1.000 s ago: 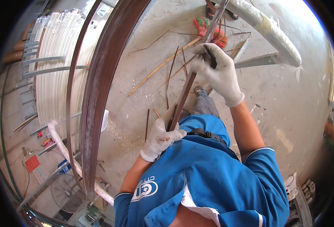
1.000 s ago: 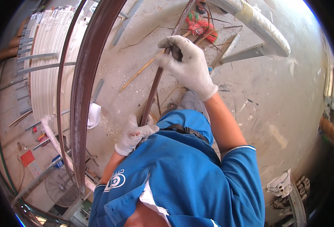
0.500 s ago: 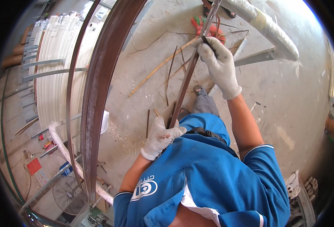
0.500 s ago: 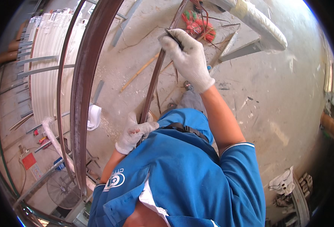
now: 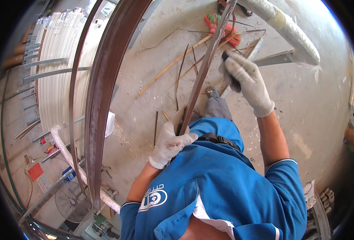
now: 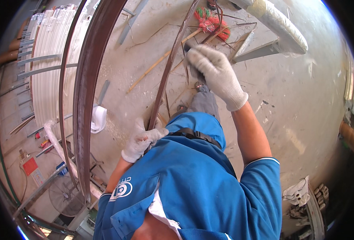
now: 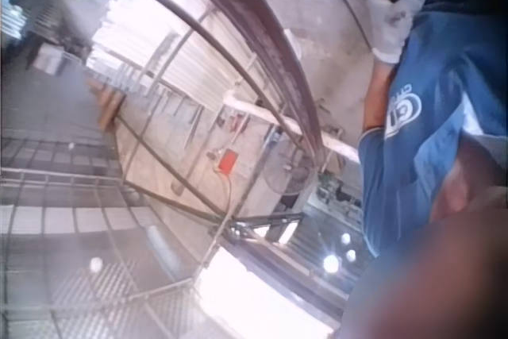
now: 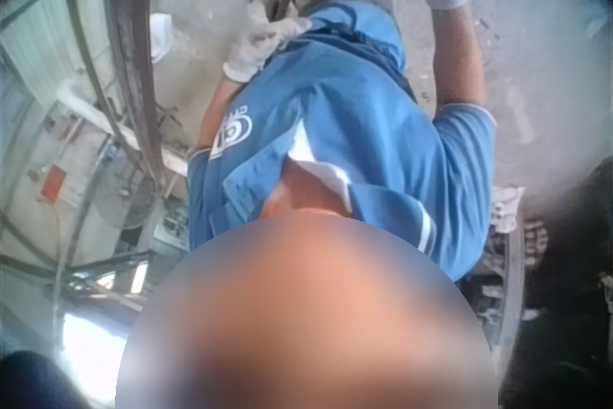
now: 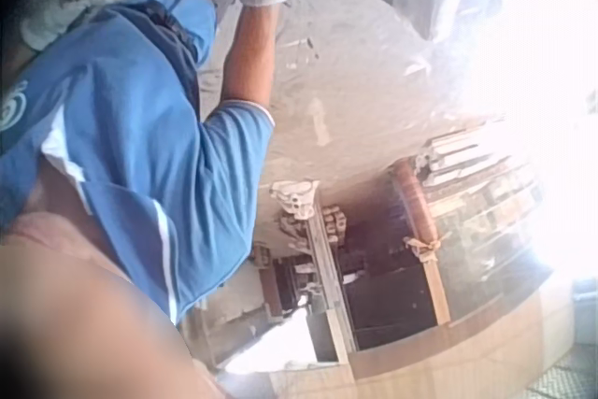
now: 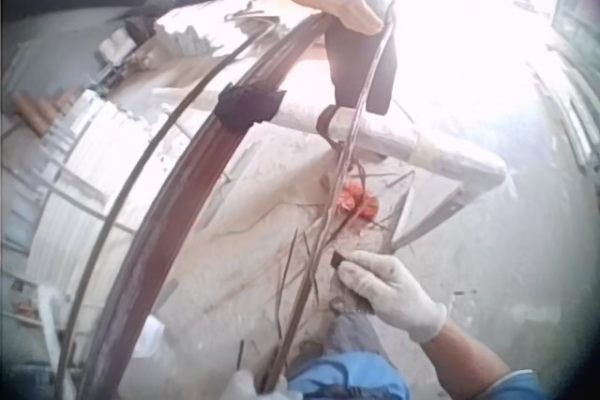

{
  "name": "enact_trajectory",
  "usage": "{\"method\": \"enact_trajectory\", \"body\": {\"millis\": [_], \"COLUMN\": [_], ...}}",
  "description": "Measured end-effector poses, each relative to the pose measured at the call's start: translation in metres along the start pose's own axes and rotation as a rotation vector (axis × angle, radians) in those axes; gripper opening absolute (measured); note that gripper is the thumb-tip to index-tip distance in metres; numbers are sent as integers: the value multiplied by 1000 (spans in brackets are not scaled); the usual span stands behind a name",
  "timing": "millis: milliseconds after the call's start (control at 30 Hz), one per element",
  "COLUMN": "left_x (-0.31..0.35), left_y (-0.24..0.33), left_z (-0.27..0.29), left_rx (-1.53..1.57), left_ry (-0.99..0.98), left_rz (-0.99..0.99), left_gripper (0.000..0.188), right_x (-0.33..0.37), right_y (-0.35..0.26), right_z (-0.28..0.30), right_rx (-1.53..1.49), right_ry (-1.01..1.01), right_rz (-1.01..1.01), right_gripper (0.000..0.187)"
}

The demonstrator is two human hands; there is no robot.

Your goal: The person scrapes a long metal rod using a handheld scraper while holding the rod with the other hand. The rod is positioned vertically against a wrapped support structure. The person repeatedly scrapes along the rod's length to remove surface material.

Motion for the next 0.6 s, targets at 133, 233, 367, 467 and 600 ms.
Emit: {"method": "enact_trajectory", "body": {"millis": [133, 233, 367, 467, 600], "left_x": [1, 2, 1, 0, -2], "left_y": [-1, -1, 6, 9, 14], "left_z": [-2, -5, -4, -4, -4], "left_rx": [39, 126, 128, 87, 100], "left_ry": [27, 37, 38, 20, 34], "left_rz": [123, 242, 223, 286, 278], "left_gripper": [74, 76, 76, 75, 72], "right_x": [7, 1, -3, -4, -7], "right_y": [0, -1, -4, -5, -5], "right_z": [-4, -8, -10, -8, -5], "right_rx": [21, 46, 65, 61, 57], "right_ry": [-204, -249, -288, -273, -206], "right_rz": [-199, -217, -201, -202, -231], "right_gripper": [28, 28, 29, 29, 29]}}
Point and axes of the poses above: each hand's wrist, its own x-axis away from the middle knuckle, its own z-axis out of the back of the hand, y = z × x, the point moved 3 cm from there along -x, towards the middle knuckle, and after that the axes turned 9 degrees about -x, right-handed, at the moved point
